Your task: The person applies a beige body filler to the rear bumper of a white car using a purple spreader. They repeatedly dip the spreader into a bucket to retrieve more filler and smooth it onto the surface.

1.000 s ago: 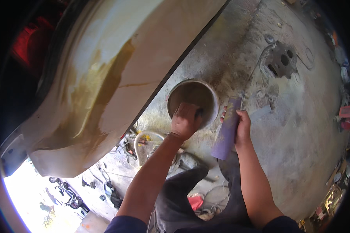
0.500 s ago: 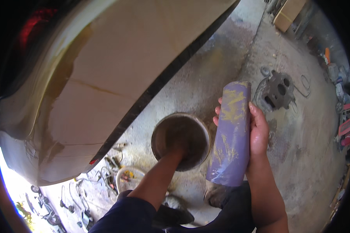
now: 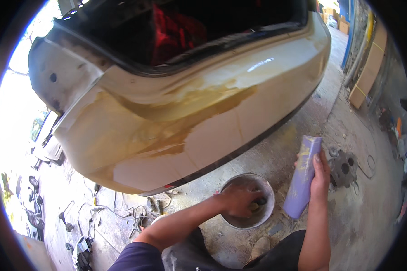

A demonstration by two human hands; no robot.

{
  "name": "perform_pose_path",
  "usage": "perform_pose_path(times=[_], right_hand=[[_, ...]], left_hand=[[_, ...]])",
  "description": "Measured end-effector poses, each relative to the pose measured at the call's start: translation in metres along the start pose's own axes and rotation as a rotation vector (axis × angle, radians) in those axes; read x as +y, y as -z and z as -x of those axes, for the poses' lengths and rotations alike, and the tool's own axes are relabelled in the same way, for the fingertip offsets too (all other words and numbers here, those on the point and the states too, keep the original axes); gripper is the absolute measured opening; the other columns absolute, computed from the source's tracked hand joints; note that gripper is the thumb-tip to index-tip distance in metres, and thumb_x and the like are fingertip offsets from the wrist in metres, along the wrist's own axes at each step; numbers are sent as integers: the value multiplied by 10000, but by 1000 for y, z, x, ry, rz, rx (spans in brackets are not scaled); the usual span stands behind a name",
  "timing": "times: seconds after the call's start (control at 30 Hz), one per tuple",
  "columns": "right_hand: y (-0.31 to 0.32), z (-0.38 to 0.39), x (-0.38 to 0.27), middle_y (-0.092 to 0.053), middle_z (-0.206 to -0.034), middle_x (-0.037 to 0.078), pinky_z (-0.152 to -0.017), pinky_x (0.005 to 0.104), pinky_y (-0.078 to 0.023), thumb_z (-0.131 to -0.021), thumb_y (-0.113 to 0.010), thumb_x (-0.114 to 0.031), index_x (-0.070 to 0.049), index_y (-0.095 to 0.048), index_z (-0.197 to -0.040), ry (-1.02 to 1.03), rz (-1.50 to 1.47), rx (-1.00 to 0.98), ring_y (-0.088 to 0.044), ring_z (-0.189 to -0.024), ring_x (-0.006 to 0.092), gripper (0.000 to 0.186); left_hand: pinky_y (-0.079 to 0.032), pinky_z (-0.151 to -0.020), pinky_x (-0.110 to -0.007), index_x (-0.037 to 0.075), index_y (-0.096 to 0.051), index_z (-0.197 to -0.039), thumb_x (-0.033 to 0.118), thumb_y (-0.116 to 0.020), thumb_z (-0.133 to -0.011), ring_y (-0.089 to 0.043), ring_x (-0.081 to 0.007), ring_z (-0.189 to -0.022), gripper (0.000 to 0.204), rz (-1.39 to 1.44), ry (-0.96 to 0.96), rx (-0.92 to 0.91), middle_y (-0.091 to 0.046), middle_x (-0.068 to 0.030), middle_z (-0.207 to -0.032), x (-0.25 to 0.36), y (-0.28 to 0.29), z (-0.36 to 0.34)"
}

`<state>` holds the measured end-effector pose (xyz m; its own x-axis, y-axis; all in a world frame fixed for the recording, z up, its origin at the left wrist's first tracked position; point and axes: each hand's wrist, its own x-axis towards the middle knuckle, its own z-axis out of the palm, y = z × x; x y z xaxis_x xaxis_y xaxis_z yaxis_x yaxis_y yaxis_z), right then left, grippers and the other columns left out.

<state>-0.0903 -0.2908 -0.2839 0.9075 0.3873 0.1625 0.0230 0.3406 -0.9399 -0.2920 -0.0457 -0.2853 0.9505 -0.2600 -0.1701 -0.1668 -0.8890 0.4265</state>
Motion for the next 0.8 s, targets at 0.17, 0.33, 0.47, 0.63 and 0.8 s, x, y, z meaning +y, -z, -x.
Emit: perform_pose_path(times=[0.17, 0.33, 0.47, 0.63, 0.8], right_hand=[[-81, -26, -101, -606, -1719, 175, -1365, 432, -357, -1179, -567, -174, 44, -545, -1723, 595, 500, -212, -564, -1591, 298, 586], [-189, -80, -181, -686, -1571, 192, -1210, 515, -561, -1115, -756, -243, -240, -727, -1622, 1079, 1001, -434, -656, -1456, 426, 508], [-229, -94, -190, -667, -1617, 174, -1242, 540, -540, -1144, -702, -321, -266, -744, -1593, 968, 1434, -574, -613, -1503, 415, 454], [-256, -85, -188, -674, -1604, 184, -1275, 500, -510, -1182, -630, -301, -263, -728, -1614, 731, 1601, -475, -614, -1481, 404, 445], [-310, -42, -184, -712, -1547, 176, -1242, 492, -529, -1192, -597, -313, -234, -740, -1592, 927, 1504, -701, -648, -1412, 407, 432]], left_hand=[[-637, -903, -515, 213, -694, -1440, 310, -857, -926, -760, -405, -1117, 548, -257, -5, 141, -679, -159, -1262, 80, 229, 91], [-626, -1003, -486, 114, -750, -1461, 258, -901, -863, -753, -375, -1155, 633, -719, -91, 579, -715, -158, -1260, 75, 391, 143], [-586, -1111, -500, 88, -764, -1461, 226, -893, -827, -722, -378, -1199, 662, -779, 130, 495, -708, -154, -1269, 50, 440, 156], [-583, -1091, -513, 84, -774, -1445, 298, -861, -854, -718, -388, -1218, 635, -721, -76, 530, -708, -162, -1290, -17, 429, 162], [-594, -1092, -510, 87, -793, -1401, 338, -841, -862, -723, -394, -1247, 597, -728, -102, 700, -729, -163, -1287, -40, 432, 151]])
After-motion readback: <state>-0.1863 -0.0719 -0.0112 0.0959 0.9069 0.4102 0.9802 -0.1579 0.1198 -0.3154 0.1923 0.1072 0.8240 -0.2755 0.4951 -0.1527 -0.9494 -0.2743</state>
